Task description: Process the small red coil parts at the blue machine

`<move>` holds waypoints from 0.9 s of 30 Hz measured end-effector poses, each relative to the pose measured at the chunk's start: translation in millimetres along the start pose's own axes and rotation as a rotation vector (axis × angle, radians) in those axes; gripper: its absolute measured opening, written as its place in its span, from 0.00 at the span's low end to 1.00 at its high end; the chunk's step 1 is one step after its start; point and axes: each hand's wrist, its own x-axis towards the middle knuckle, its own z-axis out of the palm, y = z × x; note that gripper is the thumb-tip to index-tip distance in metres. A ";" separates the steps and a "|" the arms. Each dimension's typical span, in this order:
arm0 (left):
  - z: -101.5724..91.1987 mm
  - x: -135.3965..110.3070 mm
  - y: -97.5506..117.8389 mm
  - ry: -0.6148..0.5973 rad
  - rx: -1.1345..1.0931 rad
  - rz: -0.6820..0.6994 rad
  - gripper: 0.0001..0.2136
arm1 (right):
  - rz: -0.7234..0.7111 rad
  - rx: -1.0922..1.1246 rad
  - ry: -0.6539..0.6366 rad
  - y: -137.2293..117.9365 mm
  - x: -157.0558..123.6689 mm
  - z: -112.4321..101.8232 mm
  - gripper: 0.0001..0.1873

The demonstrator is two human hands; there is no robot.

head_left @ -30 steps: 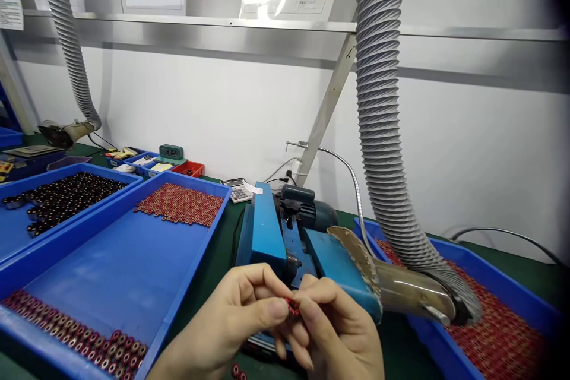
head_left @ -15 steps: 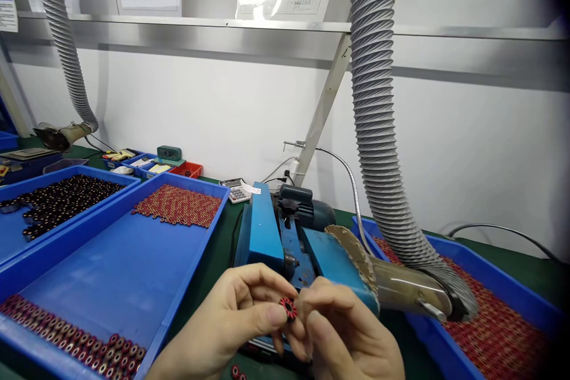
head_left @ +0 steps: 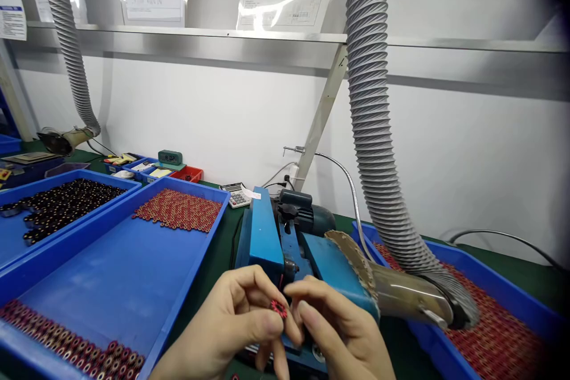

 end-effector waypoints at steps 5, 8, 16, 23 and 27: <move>0.6 1.9 -1.8 0.017 0.058 -0.081 0.20 | 0.061 0.380 0.034 -6.9 0.7 20.1 0.16; 2.1 3.8 -3.3 0.086 0.082 -0.074 0.23 | 0.111 0.497 0.045 -11.4 2.0 30.8 0.15; -1.1 2.6 -4.6 0.082 0.136 -0.072 0.20 | 0.258 0.926 0.085 -17.8 3.3 39.1 0.13; 0.1 1.6 -0.8 0.172 0.276 -0.027 0.15 | -0.188 0.371 0.208 -9.0 2.4 34.7 0.04; 7.1 -1.8 4.3 0.309 0.686 0.187 0.07 | -0.159 0.217 0.515 -7.8 -2.4 41.5 0.10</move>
